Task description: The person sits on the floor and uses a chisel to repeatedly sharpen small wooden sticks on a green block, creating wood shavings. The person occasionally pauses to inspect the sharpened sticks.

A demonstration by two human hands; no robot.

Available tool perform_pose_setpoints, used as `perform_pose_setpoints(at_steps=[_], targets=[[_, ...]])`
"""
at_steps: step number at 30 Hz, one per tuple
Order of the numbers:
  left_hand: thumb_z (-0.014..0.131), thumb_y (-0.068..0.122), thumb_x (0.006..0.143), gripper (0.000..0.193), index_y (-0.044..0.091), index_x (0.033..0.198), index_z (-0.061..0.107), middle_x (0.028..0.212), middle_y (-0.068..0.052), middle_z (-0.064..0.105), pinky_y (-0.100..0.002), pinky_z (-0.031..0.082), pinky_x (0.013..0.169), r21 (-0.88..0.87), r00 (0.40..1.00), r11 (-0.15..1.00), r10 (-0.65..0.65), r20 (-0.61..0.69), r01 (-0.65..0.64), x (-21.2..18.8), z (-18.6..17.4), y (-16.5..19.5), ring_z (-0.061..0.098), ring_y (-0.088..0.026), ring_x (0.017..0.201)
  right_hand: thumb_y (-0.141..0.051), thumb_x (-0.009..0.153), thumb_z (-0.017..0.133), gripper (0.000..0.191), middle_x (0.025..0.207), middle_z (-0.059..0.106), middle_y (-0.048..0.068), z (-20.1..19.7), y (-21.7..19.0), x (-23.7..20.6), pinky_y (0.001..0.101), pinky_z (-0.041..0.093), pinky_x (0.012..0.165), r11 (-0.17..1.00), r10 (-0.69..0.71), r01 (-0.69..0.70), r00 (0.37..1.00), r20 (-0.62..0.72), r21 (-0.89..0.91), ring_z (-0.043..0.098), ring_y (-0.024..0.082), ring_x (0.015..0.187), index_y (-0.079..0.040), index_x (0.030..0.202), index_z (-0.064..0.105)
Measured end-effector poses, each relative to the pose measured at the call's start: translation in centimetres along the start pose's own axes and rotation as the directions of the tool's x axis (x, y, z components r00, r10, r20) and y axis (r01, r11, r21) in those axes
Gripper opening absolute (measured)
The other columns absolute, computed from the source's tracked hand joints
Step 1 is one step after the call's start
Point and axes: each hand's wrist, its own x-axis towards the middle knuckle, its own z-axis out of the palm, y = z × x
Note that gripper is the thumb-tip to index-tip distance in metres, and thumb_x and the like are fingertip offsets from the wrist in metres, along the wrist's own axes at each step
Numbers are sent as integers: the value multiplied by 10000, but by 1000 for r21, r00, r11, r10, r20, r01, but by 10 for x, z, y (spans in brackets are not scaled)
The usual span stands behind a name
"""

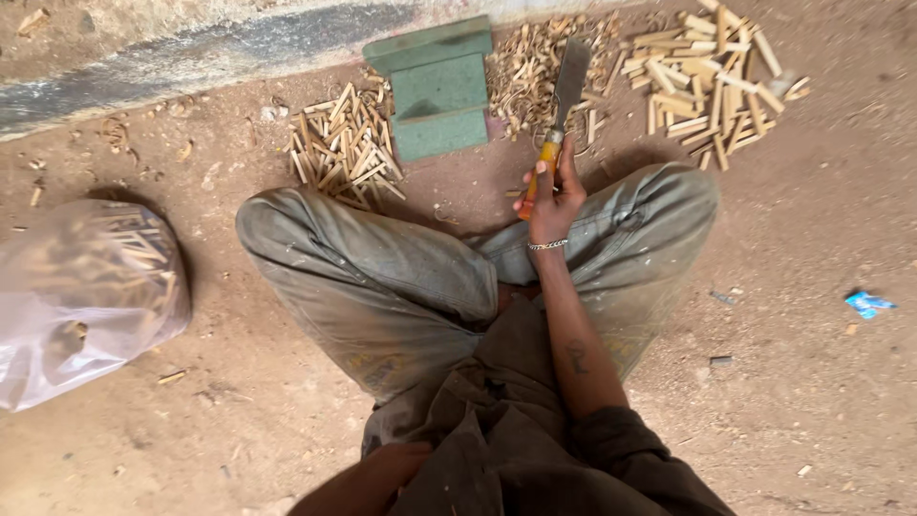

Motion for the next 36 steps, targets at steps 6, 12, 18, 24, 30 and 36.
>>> perform_pose_setpoints(at_steps=[6,12,18,24,30,36], targets=[[576,-19,917,122,33,1011,635,986,-141,735,-362,582,701,-71,974,973,-223,-48,220,-34,12,-46,719,-265,829,-135,1057,617,590,828,634,-15,6,5,-6,236,508,458,998,68,-68,998,-12,-19,565,49,580,-117,1608,406],[574,-8,898,93,66,928,622,954,-111,747,-361,577,702,-32,969,970,-244,-44,242,-49,4,-52,714,-263,814,-164,1076,615,573,795,660,-30,6,8,-11,231,521,444,991,-11,11,1000,-2,-136,571,32,527,-159,1604,396],[572,3,878,109,100,844,608,923,-80,759,-361,572,702,164,941,986,90,-326,-37,4,-46,-22,709,-261,798,-132,1062,614,580,793,641,-21,8,4,-10,229,497,434,997,39,-42,999,-34,-65,549,33,512,-151,1603,404],[688,56,898,116,48,1013,698,984,-151,728,-439,577,812,445,378,895,409,-831,9,88,-182,2,734,-340,913,-119,1062,604,582,800,645,-5,5,-2,-5,235,514,437,995,96,-97,994,-50,-15,560,37,534,-144,1604,393],[771,247,1011,321,-57,1008,668,807,-166,612,-399,487,692,55,31,995,52,-998,87,149,-333,-11,575,-261,738,-111,1062,609,582,803,627,-1,7,-6,-4,234,507,438,995,101,-102,994,-51,-4,535,35,545,-141,1607,408],[803,405,901,463,-28,1051,737,794,-147,712,-439,525,700,-15,-85,972,5,-996,235,169,-360,4,664,-264,710,-112,1057,614,607,798,613,-10,11,-25,-4,229,493,425,995,92,-94,994,-59,-29,522,34,515,-149,1618,385]])
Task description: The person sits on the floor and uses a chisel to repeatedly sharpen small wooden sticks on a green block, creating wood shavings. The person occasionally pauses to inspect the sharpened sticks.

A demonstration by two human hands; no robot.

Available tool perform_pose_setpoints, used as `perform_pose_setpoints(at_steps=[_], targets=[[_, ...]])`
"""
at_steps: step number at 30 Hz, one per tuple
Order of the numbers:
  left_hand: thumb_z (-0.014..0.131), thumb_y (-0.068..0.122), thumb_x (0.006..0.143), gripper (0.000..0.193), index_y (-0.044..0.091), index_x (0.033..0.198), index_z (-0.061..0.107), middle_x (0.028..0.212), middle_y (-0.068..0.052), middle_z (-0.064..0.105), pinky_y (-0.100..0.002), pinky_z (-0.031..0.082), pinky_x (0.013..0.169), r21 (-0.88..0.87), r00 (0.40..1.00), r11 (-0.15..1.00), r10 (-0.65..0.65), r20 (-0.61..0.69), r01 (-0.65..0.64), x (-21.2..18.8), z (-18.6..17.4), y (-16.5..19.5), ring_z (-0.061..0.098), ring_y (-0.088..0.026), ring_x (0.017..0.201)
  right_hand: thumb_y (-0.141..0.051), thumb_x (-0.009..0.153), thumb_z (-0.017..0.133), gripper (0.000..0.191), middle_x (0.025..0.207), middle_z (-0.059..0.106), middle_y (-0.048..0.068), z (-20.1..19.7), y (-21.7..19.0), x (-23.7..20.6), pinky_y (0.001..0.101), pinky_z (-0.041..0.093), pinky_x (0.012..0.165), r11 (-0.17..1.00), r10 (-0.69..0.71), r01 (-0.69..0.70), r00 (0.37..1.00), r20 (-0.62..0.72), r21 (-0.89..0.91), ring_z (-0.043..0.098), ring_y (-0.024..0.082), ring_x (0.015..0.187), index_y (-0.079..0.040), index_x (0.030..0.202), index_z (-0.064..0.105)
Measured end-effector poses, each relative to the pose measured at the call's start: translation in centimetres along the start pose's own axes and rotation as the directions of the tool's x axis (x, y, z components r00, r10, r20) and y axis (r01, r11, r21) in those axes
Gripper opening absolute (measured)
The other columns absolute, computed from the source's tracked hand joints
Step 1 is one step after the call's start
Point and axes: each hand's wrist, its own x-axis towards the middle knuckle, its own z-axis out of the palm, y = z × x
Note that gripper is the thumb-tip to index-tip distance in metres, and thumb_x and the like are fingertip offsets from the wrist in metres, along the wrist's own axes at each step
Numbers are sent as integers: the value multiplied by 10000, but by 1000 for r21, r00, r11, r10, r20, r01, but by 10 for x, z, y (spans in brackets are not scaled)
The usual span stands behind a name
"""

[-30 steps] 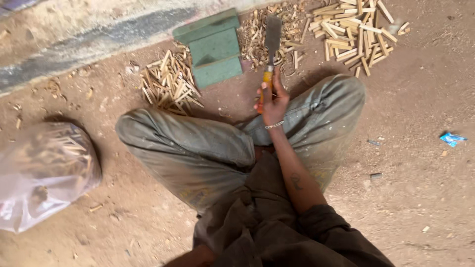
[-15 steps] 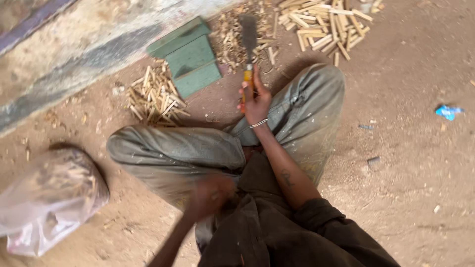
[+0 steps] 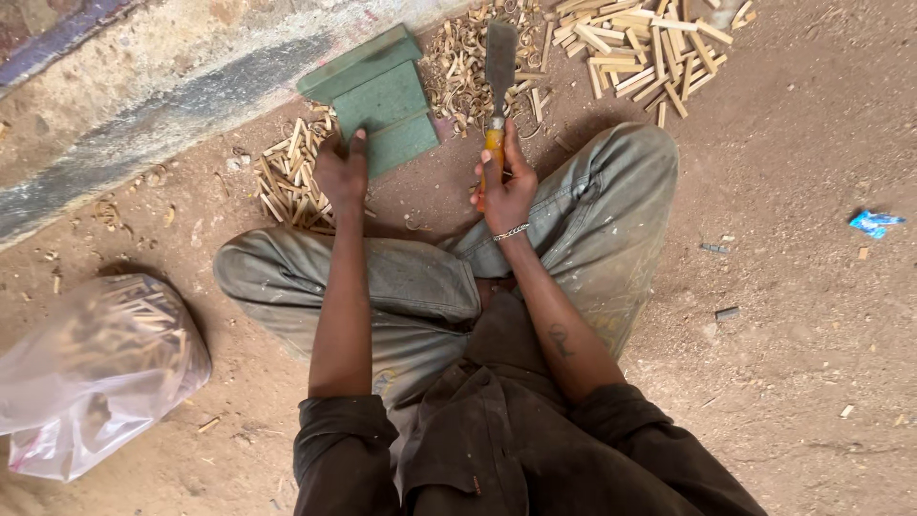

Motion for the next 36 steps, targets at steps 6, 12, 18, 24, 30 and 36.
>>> perform_pose_setpoints(at_steps=[6,12,18,24,30,36], targets=[[818,359,864,361,3,911,782,717,-129,729,-421,529,641,-34,995,996,-83,-59,81,3,0,11,676,-263,623,27,902,774,672,827,656,13,24,6,8,245,471,444,997,-47,46,999,-8,-57,579,73,562,-56,1508,494],[844,292,852,209,83,862,830,693,-72,743,-359,521,548,-31,990,999,9,-137,-14,1,-5,11,663,-197,529,81,961,702,447,1112,686,34,62,16,22,245,517,767,963,-252,250,968,4,104,623,85,898,-12,1372,555],[870,250,807,188,82,889,841,683,-92,757,-356,517,560,-91,990,995,-48,-136,36,1,-6,13,660,-207,542,58,993,662,357,1145,696,44,61,18,11,234,498,735,973,-216,218,976,-38,71,589,87,861,-3,1325,544],[910,215,768,246,49,927,819,801,-141,770,-381,566,653,-240,983,971,-53,-176,10,-1,-1,2,717,-250,649,31,971,701,304,942,648,39,20,31,-30,283,577,690,975,-57,33,993,101,219,638,121,769,-31,1214,530],[914,174,755,253,44,948,815,1007,-176,774,-403,587,794,-281,984,959,-72,-164,23,2,18,-11,744,-317,850,118,901,599,288,1037,598,76,-143,-74,-136,313,517,731,926,240,34,716,655,-376,613,186,851,-7,1161,611],[915,173,742,256,64,949,813,1019,-168,755,-421,580,829,-306,974,945,-168,-149,116,0,20,-7,729,-328,913,-223,777,869,538,746,704,90,-198,-121,-196,338,502,603,377,665,47,681,306,-925,608,207,658,-87,1264,684]])
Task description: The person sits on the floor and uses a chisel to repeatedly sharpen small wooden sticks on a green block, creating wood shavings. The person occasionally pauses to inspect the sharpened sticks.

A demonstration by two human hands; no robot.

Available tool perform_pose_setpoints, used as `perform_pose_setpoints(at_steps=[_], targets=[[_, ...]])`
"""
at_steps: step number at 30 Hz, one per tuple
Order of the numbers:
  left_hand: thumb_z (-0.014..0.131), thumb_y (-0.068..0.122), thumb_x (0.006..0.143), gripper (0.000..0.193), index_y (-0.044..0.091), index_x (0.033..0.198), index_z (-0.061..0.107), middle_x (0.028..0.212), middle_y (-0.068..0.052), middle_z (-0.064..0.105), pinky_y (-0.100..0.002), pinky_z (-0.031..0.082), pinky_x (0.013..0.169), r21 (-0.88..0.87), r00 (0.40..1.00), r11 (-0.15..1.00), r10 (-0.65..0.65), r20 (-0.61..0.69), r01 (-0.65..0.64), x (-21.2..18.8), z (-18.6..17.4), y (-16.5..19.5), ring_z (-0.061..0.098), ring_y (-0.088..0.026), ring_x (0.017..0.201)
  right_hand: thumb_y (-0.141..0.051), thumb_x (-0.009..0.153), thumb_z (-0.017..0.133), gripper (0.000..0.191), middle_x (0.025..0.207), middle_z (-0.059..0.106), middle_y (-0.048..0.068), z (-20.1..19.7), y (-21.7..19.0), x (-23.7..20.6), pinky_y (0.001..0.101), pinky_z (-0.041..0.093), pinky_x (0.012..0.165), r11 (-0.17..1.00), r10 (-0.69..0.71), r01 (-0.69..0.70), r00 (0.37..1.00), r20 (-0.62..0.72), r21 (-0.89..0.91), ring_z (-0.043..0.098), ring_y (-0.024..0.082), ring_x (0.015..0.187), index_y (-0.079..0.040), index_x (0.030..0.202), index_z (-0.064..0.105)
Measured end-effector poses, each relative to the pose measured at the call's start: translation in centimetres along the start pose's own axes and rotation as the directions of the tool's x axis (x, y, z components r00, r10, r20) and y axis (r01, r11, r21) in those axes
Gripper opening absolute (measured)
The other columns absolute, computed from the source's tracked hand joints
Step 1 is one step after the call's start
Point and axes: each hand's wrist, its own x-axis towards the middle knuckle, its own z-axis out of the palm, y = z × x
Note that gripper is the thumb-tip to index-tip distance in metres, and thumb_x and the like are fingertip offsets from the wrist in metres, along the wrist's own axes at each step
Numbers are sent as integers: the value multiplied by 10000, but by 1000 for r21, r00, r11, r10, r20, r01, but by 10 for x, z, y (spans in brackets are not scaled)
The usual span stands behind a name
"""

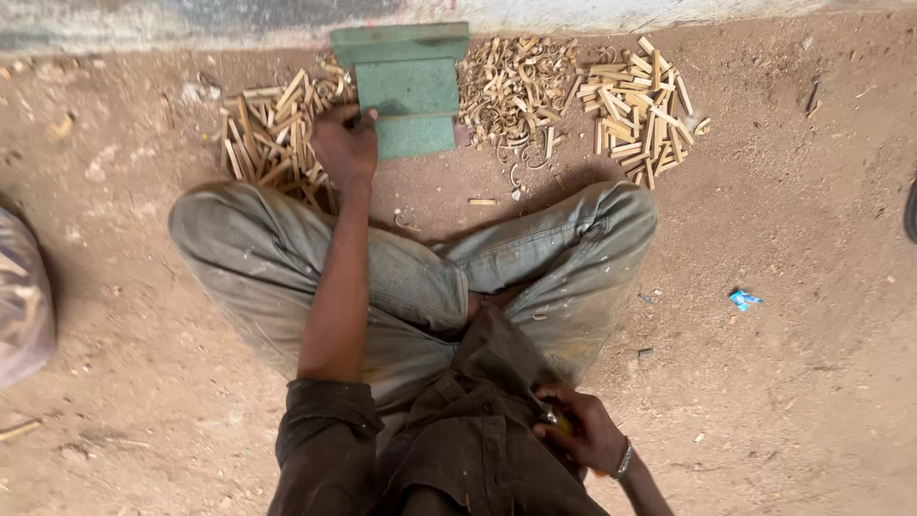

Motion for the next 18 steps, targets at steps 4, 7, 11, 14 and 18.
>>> perform_pose_setpoints(at_steps=[4,7,11,14,18], targets=[[878,144,800,306,96,1089,792,1011,-170,758,-434,582,789,18,998,1000,5,59,-6,-3,-6,8,739,-332,885,-455,836,760,498,771,775,87,-12,-21,4,370,568,620,933,11,-39,997,-79,-359,707,231,652,-185,1253,727],[871,112,772,391,123,1152,781,1028,-163,770,-421,598,763,9,997,997,71,23,-71,-2,-7,13,754,-318,863,-595,839,731,526,891,767,109,-33,-36,36,415,591,630,747,-112,85,994,2,-660,721,271,763,-125,1071,762],[898,137,784,371,159,1141,797,1012,-143,787,-408,611,776,4,999,1000,7,52,-7,1,-7,13,770,-281,857,-278,922,647,289,931,790,78,-59,-92,146,378,605,613,874,-320,246,940,-115,-418,722,204,593,-140,1137,782],[880,88,760,484,113,1226,751,987,-167,780,-419,604,752,3,995,997,82,53,-82,2,-9,12,762,-283,828,-298,1043,716,315,566,610,30,-78,-161,268,307,439,467,857,-511,350,668,-541,-379,549,131,480,-87,809,729],[836,81,806,534,86,1314,675,1020,-167,765,-413,618,702,-44,991,999,-14,130,20,4,-12,14,761,-269,768,-373,944,791,283,731,719,82,-85,-221,339,322,543,598,886,-440,393,551,-709,-245,684,180,618,-107,1040,797]])
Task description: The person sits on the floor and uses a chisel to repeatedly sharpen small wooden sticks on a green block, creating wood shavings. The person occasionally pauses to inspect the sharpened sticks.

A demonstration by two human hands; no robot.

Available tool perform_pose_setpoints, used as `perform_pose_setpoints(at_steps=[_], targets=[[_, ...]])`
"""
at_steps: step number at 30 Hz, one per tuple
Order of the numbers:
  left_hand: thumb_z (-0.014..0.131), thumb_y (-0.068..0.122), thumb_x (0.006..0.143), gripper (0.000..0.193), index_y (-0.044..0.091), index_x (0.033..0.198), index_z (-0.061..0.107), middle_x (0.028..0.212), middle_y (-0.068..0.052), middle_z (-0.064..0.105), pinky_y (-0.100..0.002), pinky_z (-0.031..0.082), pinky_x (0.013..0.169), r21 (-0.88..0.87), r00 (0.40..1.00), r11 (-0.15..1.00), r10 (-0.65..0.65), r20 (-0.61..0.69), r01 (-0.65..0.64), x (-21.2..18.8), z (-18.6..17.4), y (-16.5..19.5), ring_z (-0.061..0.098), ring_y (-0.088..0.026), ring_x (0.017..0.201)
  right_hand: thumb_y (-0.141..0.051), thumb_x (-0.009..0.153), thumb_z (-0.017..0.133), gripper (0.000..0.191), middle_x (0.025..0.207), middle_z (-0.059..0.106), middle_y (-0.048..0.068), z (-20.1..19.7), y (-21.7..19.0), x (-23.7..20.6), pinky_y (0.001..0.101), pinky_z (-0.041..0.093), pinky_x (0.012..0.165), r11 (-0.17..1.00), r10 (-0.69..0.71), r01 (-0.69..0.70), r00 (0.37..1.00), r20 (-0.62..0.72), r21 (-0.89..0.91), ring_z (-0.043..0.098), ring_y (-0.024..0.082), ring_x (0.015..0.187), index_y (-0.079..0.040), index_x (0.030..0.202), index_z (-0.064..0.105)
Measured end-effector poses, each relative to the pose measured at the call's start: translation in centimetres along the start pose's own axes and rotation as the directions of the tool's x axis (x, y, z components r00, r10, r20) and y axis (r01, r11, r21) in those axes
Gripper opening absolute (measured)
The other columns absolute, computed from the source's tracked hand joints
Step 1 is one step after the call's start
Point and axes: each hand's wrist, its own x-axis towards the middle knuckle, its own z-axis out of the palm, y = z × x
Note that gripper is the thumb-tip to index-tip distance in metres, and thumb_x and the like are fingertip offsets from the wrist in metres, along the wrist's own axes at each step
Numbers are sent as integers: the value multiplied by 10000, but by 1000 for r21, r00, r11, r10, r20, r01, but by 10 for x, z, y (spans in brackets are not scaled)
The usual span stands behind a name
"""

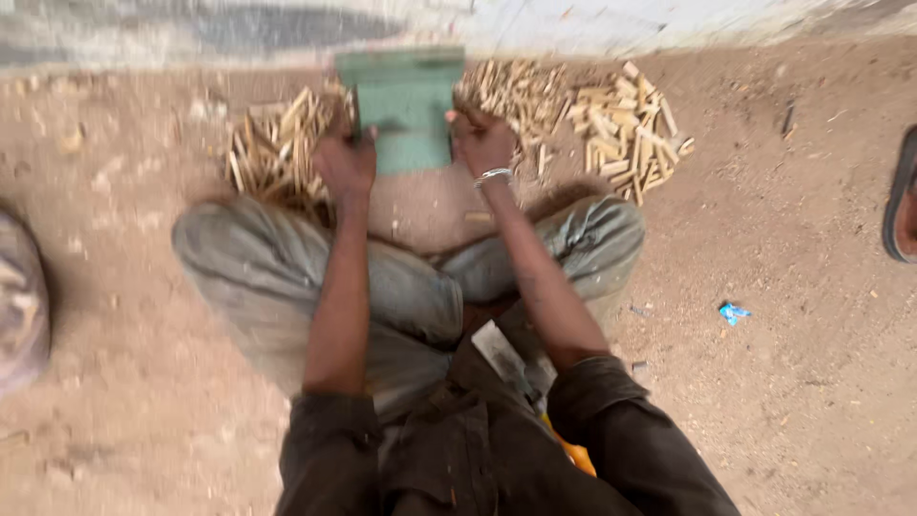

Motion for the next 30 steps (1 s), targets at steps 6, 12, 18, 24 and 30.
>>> perform_pose_setpoints(at_steps=[6,12,18,24,30], targets=[[875,56,767,367,22,1119,777,939,-211,768,-438,605,715,118,961,965,248,-119,-234,0,4,-4,748,-327,782,-200,763,878,400,1071,787,128,19,-25,10,330,624,809,988,152,-149,986,-72,41,775,199,840,-112,1140,782],[827,36,834,257,25,1087,786,922,-185,779,-404,612,687,59,995,994,94,-41,-92,0,13,-17,757,-275,735,-212,778,858,293,996,804,86,25,-18,14,333,620,707,967,255,-255,967,-17,11,760,164,716,-136,1057,812],[826,36,821,319,26,1133,764,956,-173,775,-341,628,627,5,1000,1000,5,-28,-5,4,17,-18,746,-213,704,-280,864,843,322,929,807,85,27,-10,18,335,604,634,950,312,-311,947,73,-33,703,146,610,-126,1141,783],[816,26,809,292,67,1097,786,927,-141,786,-347,611,616,-16,998,999,46,51,-45,-1,14,-11,740,-197,690,-202,680,947,620,1004,786,138,15,7,16,326,625,729,997,49,-40,987,155,-61,735,193,759,-89,1246,721],[837,50,813,260,63,1067,782,904,-111,791,-342,588,618,-46,994,997,74,84,-70,-5,6,1,743,-181,686,-175,695,950,632,986,773,169,15,15,14,353,610,803,988,-39,58,990,132,-145,738,248,796,-75,1275,718]])
